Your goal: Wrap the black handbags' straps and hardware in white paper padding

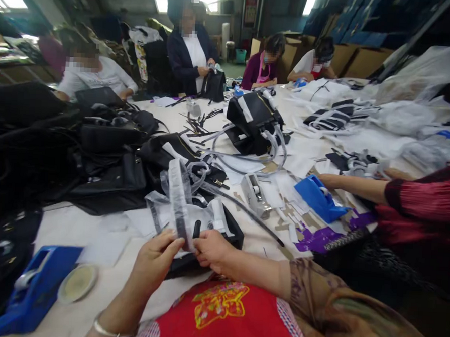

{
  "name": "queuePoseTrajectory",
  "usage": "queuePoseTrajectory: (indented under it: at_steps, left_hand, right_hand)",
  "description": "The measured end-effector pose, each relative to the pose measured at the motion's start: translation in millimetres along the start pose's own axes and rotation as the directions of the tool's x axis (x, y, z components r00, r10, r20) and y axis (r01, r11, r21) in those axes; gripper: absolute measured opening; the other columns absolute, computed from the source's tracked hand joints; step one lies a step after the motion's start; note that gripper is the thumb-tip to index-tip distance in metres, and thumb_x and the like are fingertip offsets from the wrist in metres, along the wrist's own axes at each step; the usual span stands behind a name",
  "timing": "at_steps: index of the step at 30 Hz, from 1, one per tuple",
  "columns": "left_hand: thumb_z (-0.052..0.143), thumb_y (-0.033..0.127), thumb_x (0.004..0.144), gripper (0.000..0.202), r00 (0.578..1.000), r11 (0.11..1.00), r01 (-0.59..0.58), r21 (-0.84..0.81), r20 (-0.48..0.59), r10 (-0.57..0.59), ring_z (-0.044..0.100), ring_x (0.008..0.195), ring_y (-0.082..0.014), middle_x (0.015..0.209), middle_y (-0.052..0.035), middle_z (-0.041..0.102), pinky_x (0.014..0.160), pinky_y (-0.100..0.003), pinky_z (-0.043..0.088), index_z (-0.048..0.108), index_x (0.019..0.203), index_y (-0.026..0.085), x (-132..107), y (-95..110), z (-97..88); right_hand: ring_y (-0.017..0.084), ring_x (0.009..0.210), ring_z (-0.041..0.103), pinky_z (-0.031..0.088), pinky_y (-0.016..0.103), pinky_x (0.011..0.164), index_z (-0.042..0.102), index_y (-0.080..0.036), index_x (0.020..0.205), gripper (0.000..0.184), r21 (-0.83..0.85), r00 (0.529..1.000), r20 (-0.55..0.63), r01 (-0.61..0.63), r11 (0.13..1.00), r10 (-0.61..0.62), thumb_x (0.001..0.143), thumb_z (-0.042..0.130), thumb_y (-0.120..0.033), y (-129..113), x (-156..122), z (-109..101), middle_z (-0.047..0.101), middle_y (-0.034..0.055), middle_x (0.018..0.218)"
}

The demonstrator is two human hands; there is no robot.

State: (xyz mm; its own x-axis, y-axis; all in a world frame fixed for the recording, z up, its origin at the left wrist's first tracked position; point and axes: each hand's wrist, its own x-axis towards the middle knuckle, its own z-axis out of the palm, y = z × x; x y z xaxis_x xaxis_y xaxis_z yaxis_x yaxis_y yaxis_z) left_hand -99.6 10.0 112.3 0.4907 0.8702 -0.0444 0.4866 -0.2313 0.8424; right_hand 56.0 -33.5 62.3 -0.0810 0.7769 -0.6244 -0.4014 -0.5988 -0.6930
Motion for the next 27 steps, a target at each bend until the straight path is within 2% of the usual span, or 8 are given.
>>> queuePoseTrajectory:
  at_steps: [2,5,9,14,17,19,23,27]
  left_hand:
    - [0.057,0.038,0.086,0.029,0.996,0.994,0.094,-0.049,0.001,-0.094,0.046,0.052,-0.0110,0.053,0.0034,0.051,0.053,-0.021,0.038,0.061,0.066,0.018,-1.3,2.1,5.4]
    - [0.056,0.037,0.087,0.027,0.982,0.966,0.174,-0.189,-0.040,-0.185,0.044,0.048,-0.0089,0.050,0.0048,0.050,0.050,-0.019,0.035,0.058,0.068,0.018,-2.7,-5.2,13.4]
    - [0.060,0.039,0.084,0.026,0.952,0.896,0.252,-0.366,-0.070,-0.297,0.050,0.051,-0.0090,0.053,0.0027,0.057,0.053,-0.018,0.043,0.060,0.071,0.017,-4.7,-16.7,18.7]
    - [0.068,0.039,0.078,0.025,0.894,0.766,0.397,-0.506,0.024,-0.447,0.057,0.051,-0.0111,0.057,0.0011,0.060,0.053,-0.023,0.054,0.062,0.077,0.015,-8.4,-20.3,23.8]
    - [0.074,0.034,0.075,0.023,0.855,0.681,0.453,-0.575,0.065,-0.514,0.063,0.058,-0.0125,0.062,-0.0006,0.063,0.054,-0.023,0.057,0.063,0.077,0.014,-10.0,-19.5,25.1]
    - [0.077,0.030,0.073,0.022,0.836,0.619,0.473,-0.627,0.096,-0.541,0.066,0.064,-0.0133,0.067,-0.0018,0.065,0.055,-0.021,0.058,0.062,0.076,0.014,-10.2,-19.3,24.8]
    - [0.079,0.025,0.072,0.021,0.807,0.542,0.514,-0.666,0.159,-0.569,0.070,0.070,-0.0153,0.075,-0.0043,0.066,0.054,-0.020,0.058,0.064,0.078,0.012,-9.0,-21.6,24.6]
    - [0.081,0.025,0.071,0.022,0.796,0.505,0.517,-0.691,0.171,-0.581,0.070,0.070,-0.0160,0.076,-0.0044,0.066,0.054,-0.021,0.059,0.065,0.078,0.011,-7.9,-24.8,27.8]
  right_hand:
    - [0.008,0.039,0.037,0.026,0.020,0.042,0.058,-0.017,0.078,0.008,-0.188,0.984,-0.035,0.163,0.969,-0.172,0.080,0.051,-0.015,6.6,1.5,-2.7,0.045,-0.0066,0.047]
    - [0.013,0.053,0.050,0.039,0.023,0.055,0.066,-0.018,0.107,0.032,-0.475,0.888,0.072,0.431,0.767,-0.455,0.082,0.046,-0.013,10.8,1.4,-5.4,0.057,-0.0029,0.058]
    - [0.016,0.072,0.060,0.044,0.025,0.071,0.066,-0.021,0.118,0.046,-0.657,0.782,0.252,0.571,0.492,-0.571,0.083,0.039,-0.008,11.1,-1.4,-6.4,0.071,0.0029,0.084]
    - [0.018,0.081,0.062,0.043,0.026,0.077,0.073,-0.020,0.098,0.040,-0.784,0.735,0.323,0.561,0.267,-0.597,0.083,0.039,-0.007,10.4,8.5,-11.1,0.072,0.0053,0.086]
    - [0.018,0.082,0.061,0.042,0.026,0.077,0.072,-0.018,0.096,0.038,-0.818,0.719,0.327,0.540,0.197,-0.613,0.084,0.038,-0.006,10.2,16.3,-12.8,0.070,0.0060,0.084]
    - [0.018,0.080,0.059,0.040,0.026,0.076,0.071,-0.017,0.097,0.036,-0.837,0.705,0.337,0.527,0.144,-0.624,0.085,0.039,-0.006,11.4,19.8,-12.6,0.069,0.0061,0.083]
    - [0.017,0.070,0.053,0.035,0.027,0.066,0.066,-0.016,0.080,0.028,-0.898,0.677,0.349,0.439,-0.024,-0.648,0.086,0.041,-0.007,17.0,22.8,-10.7,0.061,0.0063,0.075]
    - [0.016,0.066,0.049,0.032,0.027,0.063,0.063,-0.016,0.078,0.025,-0.897,0.634,0.377,0.433,-0.094,-0.675,0.087,0.042,-0.008,19.5,23.9,-9.6,0.058,0.0054,0.074]
